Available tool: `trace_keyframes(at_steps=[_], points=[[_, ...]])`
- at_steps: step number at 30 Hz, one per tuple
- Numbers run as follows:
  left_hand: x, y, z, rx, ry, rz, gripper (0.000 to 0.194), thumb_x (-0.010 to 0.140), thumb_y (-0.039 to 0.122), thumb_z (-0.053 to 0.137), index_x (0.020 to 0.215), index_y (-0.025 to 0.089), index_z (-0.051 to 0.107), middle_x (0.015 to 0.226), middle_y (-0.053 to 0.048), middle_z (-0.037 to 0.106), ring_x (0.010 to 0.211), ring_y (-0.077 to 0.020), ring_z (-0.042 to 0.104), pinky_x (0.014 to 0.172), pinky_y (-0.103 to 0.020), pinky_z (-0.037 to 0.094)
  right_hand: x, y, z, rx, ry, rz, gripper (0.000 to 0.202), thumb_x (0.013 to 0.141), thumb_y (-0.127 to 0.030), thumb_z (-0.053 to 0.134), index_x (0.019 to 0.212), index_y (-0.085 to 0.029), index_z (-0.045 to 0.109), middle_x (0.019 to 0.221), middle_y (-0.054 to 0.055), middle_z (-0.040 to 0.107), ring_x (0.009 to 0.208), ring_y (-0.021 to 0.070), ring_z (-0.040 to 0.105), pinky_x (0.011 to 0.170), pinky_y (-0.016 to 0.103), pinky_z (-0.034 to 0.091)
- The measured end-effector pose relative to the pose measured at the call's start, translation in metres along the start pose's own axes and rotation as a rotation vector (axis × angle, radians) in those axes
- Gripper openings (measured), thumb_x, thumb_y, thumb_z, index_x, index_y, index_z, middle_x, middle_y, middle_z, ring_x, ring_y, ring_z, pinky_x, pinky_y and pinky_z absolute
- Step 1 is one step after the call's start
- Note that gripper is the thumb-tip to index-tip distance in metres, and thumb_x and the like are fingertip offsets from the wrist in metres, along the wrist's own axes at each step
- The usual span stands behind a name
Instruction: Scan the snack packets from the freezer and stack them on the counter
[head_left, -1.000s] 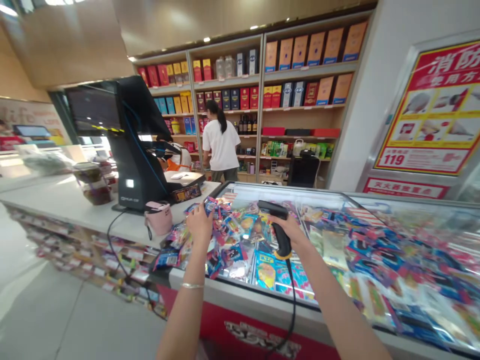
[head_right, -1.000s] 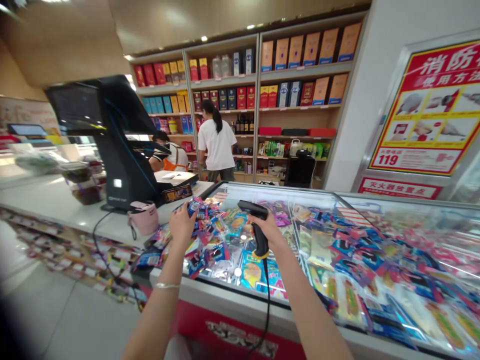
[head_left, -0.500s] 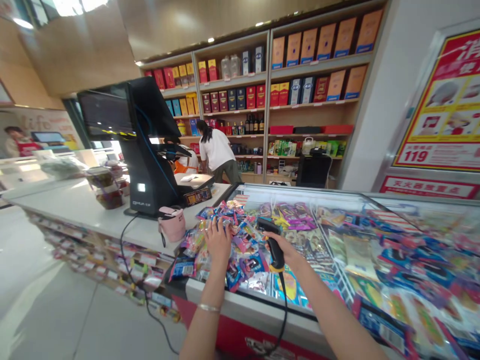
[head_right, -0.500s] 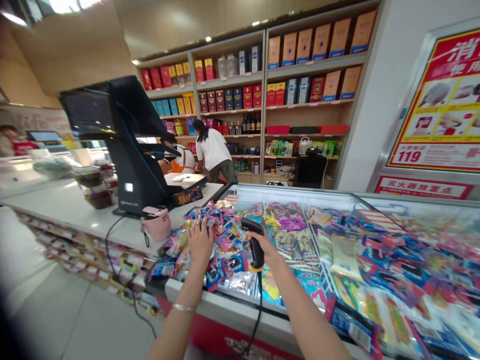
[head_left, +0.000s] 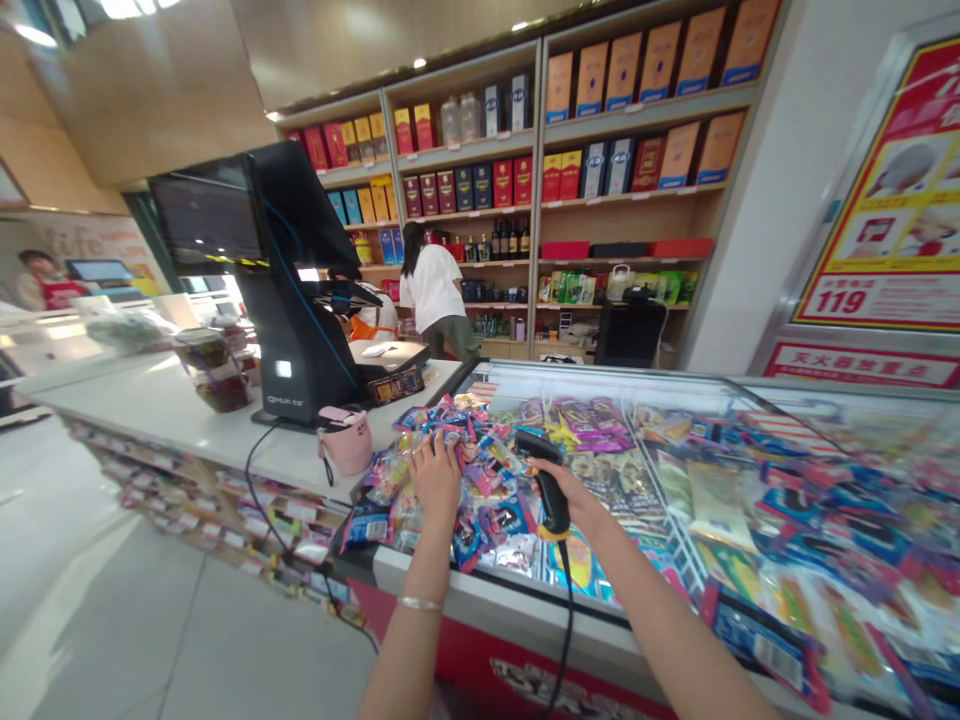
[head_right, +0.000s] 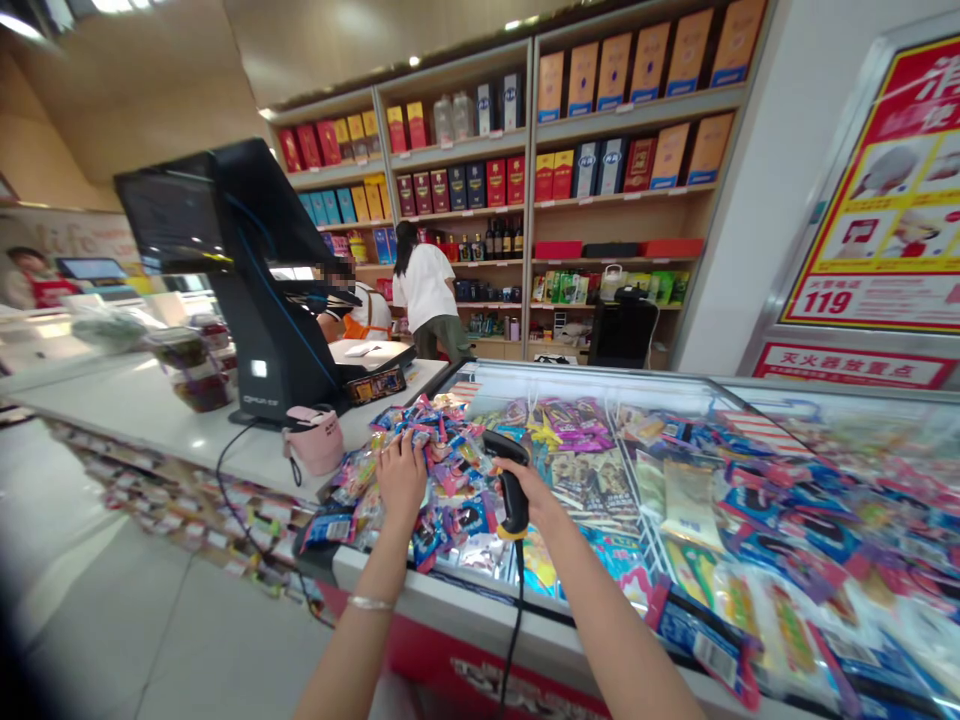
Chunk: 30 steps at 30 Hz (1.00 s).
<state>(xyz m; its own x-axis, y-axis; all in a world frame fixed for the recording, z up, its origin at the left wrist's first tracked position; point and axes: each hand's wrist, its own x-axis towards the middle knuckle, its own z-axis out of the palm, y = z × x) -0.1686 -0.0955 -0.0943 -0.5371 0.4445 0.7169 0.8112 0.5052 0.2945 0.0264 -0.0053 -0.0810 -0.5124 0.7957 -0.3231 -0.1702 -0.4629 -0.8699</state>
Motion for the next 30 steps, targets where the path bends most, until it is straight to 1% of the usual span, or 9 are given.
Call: trace_keyframes(at_steps=[5,8,10,13,15,18,22,26,30], points=[[-0.001,0.002,-0.002,0.016,-0.004,-0.004,0.045,0.096,0.031,0.030,0.129,0.013,0.056,0.123,-0.016,0.061,0.113,-0.0281,0.054,0.106,-0.050,0.033,0.002,0.002,0.002,0.037,-0.028,-0.010,0.007,0.078,-0.019,0.067,0.078,-0.015,0.061,0.054,0.000,0.063,0.038,0.0085,0.054,0.037,0.016,0.044],[0.000,0.003,-0.004,0.011,0.009,-0.018,0.049,0.096,0.034,0.029,0.134,0.011,0.050,0.123,-0.017,0.061,0.114,-0.0282,0.055,0.107,-0.051,0.031,0.000,0.000,0.004,0.035,-0.010,-0.019,0.007,0.078,-0.018,0.067,0.075,-0.015,0.061,0.051,0.000,0.061,0.037,0.0088,0.053,0.036,0.017,0.044],[0.002,0.004,-0.008,0.010,0.029,-0.022,0.051,0.096,0.037,0.029,0.136,0.011,0.047,0.127,-0.017,0.059,0.119,-0.0292,0.052,0.109,-0.053,0.028,-0.006,-0.006,0.003,0.041,0.011,-0.055,0.007,0.079,-0.016,0.065,0.073,-0.014,0.061,0.049,0.000,0.060,0.036,0.0087,0.053,0.037,0.017,0.044],[0.008,0.012,-0.019,-0.008,0.069,-0.037,0.052,0.095,0.037,0.030,0.137,0.011,0.046,0.133,-0.018,0.055,0.126,-0.0307,0.046,0.111,-0.056,0.022,-0.025,-0.023,-0.010,0.053,0.020,-0.139,0.010,0.079,-0.017,0.064,0.070,-0.014,0.061,0.050,0.000,0.060,0.037,0.0086,0.053,0.038,0.018,0.045],[0.013,0.026,-0.028,-0.046,0.097,-0.061,0.052,0.095,0.037,0.031,0.137,0.010,0.045,0.134,-0.019,0.054,0.128,-0.0313,0.045,0.111,-0.056,0.022,-0.043,-0.038,-0.026,0.047,0.022,-0.210,0.009,0.077,-0.017,0.066,0.070,-0.014,0.061,0.051,0.000,0.061,0.038,0.0088,0.053,0.038,0.018,0.045],[0.016,0.066,-0.041,-0.145,0.115,-0.026,0.053,0.093,0.036,0.032,0.138,0.009,0.043,0.136,-0.019,0.052,0.129,-0.0311,0.043,0.111,-0.054,0.025,-0.073,-0.061,-0.063,0.025,0.065,-0.297,0.009,0.074,-0.017,0.069,0.070,-0.015,0.061,0.051,0.000,0.061,0.038,0.0090,0.053,0.037,0.018,0.045],[0.006,0.145,-0.051,-0.294,0.040,0.150,0.054,0.091,0.033,0.036,0.139,0.008,0.041,0.138,-0.019,0.049,0.130,-0.0294,0.042,0.110,-0.047,0.029,-0.114,-0.088,-0.123,0.015,0.199,-0.386,0.014,0.070,-0.019,0.073,0.069,-0.015,0.060,0.048,-0.002,0.058,0.037,0.0093,0.052,0.034,0.018,0.043],[-0.022,0.226,-0.049,-0.401,-0.058,0.306,0.052,0.090,0.031,0.039,0.137,0.008,0.042,0.136,-0.018,0.051,0.126,-0.0290,0.046,0.107,-0.042,0.035,-0.156,-0.106,-0.185,0.044,0.326,-0.495,0.014,0.068,-0.018,0.074,0.073,-0.014,0.062,0.055,0.000,0.064,0.038,0.0086,0.052,0.035,0.018,0.045],[-0.056,0.288,-0.039,-0.468,-0.214,0.439,0.051,0.088,0.028,0.043,0.135,0.008,0.042,0.134,-0.018,0.053,0.123,-0.0286,0.048,0.103,-0.041,0.038,-0.194,-0.111,-0.238,0.072,0.462,-0.478,0.014,0.070,-0.020,0.074,0.073,-0.014,0.062,0.053,0.001,0.063,0.037,0.0100,0.052,0.034,0.020,0.044]])
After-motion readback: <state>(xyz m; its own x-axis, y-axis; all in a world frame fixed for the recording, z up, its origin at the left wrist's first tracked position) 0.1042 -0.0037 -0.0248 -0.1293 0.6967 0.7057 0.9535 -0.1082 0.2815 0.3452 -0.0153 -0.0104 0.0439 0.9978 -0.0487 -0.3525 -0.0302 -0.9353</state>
